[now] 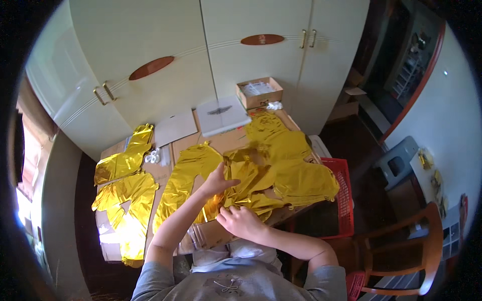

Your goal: Fold and organize gold foil letter/number balloons on a cardboard workspace.

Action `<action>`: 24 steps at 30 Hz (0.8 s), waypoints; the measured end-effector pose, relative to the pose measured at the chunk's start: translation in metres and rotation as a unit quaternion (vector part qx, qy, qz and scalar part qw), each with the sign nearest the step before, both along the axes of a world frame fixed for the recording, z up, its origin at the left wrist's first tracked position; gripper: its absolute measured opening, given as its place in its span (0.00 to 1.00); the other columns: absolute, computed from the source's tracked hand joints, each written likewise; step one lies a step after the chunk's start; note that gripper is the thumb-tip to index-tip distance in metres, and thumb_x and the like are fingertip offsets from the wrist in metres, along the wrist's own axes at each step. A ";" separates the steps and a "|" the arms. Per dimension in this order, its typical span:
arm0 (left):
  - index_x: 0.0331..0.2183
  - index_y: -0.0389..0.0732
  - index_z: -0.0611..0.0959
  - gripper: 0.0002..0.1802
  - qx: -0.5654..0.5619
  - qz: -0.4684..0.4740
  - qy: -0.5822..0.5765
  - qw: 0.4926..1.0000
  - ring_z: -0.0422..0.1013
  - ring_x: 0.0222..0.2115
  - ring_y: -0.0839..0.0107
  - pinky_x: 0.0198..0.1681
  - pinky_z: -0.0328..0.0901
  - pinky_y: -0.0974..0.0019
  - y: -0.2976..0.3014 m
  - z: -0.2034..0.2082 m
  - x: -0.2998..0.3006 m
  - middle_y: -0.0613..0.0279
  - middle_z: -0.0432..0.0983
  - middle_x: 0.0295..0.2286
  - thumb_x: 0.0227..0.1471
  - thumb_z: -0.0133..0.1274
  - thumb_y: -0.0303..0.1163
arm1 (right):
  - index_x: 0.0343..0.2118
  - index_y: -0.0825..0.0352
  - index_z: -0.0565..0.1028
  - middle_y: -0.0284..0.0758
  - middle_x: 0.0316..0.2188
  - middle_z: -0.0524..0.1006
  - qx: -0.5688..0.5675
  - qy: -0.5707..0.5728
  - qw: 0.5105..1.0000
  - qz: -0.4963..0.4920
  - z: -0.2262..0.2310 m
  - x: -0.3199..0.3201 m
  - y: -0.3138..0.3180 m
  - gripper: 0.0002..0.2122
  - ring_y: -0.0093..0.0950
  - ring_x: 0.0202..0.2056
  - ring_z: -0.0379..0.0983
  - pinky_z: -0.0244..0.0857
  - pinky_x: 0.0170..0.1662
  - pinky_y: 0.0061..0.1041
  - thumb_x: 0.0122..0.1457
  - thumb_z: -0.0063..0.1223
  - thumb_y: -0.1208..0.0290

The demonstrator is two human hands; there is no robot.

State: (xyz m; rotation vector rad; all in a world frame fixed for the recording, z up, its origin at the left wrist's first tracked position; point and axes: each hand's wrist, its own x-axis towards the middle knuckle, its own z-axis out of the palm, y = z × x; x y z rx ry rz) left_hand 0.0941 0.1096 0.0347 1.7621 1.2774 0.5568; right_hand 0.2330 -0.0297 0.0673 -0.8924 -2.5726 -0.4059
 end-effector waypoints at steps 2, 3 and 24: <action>0.52 0.32 0.69 0.39 0.057 0.040 0.065 0.995 0.76 0.34 0.51 0.40 0.69 0.59 -0.002 -0.005 -0.013 0.38 0.77 0.30 0.42 0.63 0.43 | 0.31 0.63 0.74 0.34 0.33 0.77 -0.009 -0.008 1.000 -0.011 -0.001 -0.013 -0.009 0.06 0.24 0.27 0.76 0.70 0.24 0.21 0.50 0.52 0.70; 0.50 0.32 0.70 0.36 0.056 0.067 0.045 0.995 0.76 0.34 0.51 0.40 0.69 0.58 -0.003 -0.007 -0.022 0.39 0.77 0.31 0.43 0.62 0.42 | 0.31 0.63 0.74 0.34 0.33 0.77 -0.013 -0.012 1.000 -0.018 0.000 -0.019 -0.014 0.06 0.23 0.27 0.76 0.70 0.24 0.21 0.50 0.52 0.70; 0.61 0.43 0.61 0.46 0.330 0.092 0.315 0.885 0.51 0.62 0.48 0.63 0.47 0.47 -0.012 -0.023 -0.121 0.47 0.56 0.60 0.48 0.55 0.57 | 0.41 0.67 0.73 0.39 0.44 0.77 -0.214 0.174 0.960 -0.049 -0.032 -0.020 -0.010 0.12 0.34 0.44 0.76 0.70 0.47 0.32 0.59 0.54 0.65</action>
